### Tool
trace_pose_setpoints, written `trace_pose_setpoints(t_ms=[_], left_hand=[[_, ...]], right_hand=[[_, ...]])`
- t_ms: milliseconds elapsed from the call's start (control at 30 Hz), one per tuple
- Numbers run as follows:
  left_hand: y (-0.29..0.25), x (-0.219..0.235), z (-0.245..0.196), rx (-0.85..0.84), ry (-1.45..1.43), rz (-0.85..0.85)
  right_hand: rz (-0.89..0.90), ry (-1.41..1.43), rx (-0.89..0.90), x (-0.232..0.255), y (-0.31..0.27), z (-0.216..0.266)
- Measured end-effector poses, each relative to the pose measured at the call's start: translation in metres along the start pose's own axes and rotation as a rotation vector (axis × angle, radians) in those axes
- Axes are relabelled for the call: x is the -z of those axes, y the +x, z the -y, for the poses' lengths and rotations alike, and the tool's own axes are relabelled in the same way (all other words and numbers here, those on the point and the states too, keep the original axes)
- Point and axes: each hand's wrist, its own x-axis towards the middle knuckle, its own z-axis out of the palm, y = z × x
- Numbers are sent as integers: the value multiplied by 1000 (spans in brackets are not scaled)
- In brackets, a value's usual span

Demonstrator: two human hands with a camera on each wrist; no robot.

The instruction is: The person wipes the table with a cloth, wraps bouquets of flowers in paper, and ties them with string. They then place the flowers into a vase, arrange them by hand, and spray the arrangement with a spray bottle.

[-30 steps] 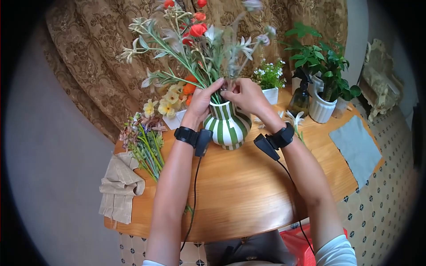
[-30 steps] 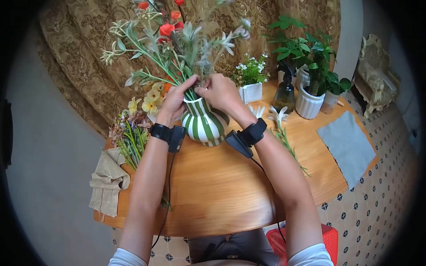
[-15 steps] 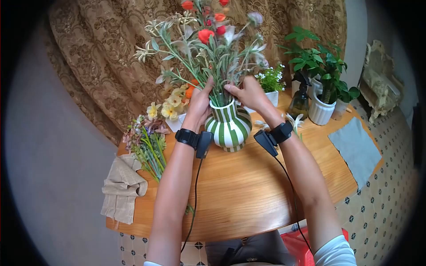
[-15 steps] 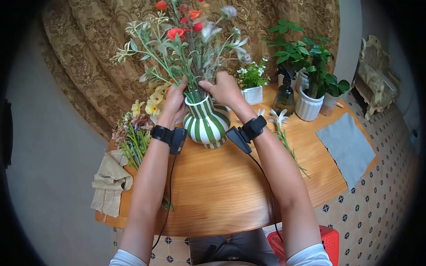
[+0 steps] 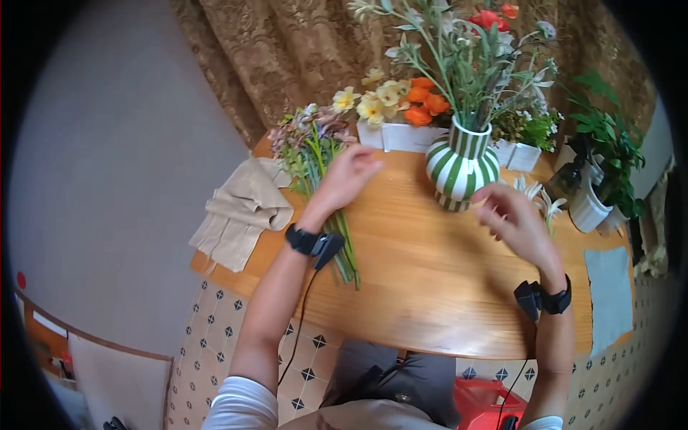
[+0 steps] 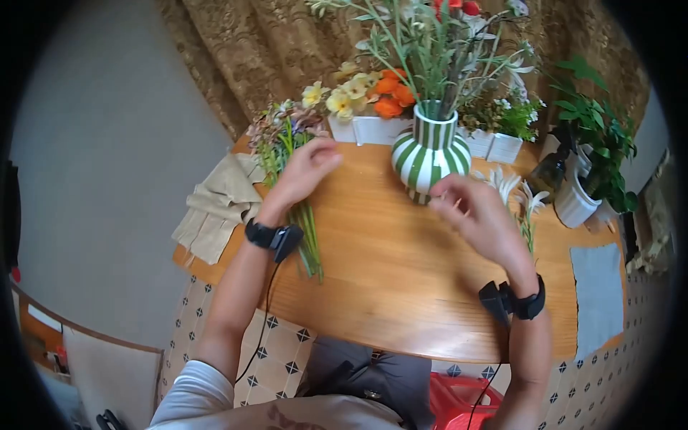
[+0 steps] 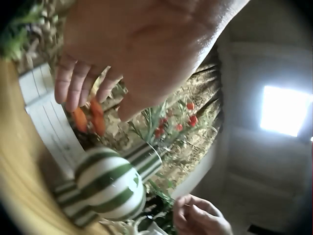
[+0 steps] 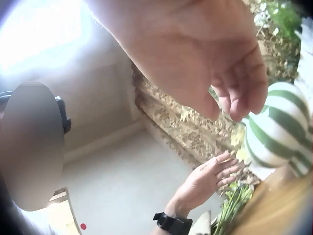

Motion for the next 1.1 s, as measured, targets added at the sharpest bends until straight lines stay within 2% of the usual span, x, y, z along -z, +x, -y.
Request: trace_pose_setpoints(t_ms=[67,100,167,200,267,300,367,400,433,467,500,533,567,633,667,733,833,900,967,1033,1067,1100], left_hand=[[-34,36,38,113,126,-151],[-49,49,54,167,181,-229],[-73,65,40,325,422,-300],[-83,68,43,333,419,-316],[-98,72,52,141,505,-421],[-104,78,54,151,507,-438],[-113,91,56,-72,685,-563],[-120,100,55,36,586,-527],[-126,110,52,41,588,-537],[-132,119,48,0,730,-623],[-138,129,48,-41,870,-709],[-145,141,61,89,798,-658],[-152,150,68,91,796,-664],[-165,164,81,334,846,-420],[-168,172,95,336,841,-423],[-170,182,116,658,801,38],[-167,188,127,658,817,51],[-168,186,127,639,838,21],[-171,180,118,622,858,-6],[-177,170,104,360,1012,-241],[-176,165,90,359,1003,-237],[-173,156,74,236,938,-290]], right_hand=[[264,-157,102,-27,1,3],[318,-150,92,-48,5,-1],[384,-156,93,-97,17,-4],[474,-207,55,-121,29,-8],[408,-308,130,-178,41,-21],[386,-371,156,-199,42,-10],[371,-433,193,-235,40,9],[350,-541,179,-249,38,16],[325,-650,163,-261,39,22],[308,-617,76,-270,42,27],[313,-621,80,-276,47,23],[259,-584,95,-282,53,14],[203,-545,110,-285,58,9],[181,-546,126,-288,67,2],[162,-526,129,-287,71,1],[156,-514,129,-286,78,2],[90,-503,198,-286,79,-1],[103,-566,174,-284,77,0],[35,-593,164,-277,77,5],[8,-556,166,-269,88,-3],[-12,-512,177,-265,92,-5],[-12,-518,173,-263,96,-7]])
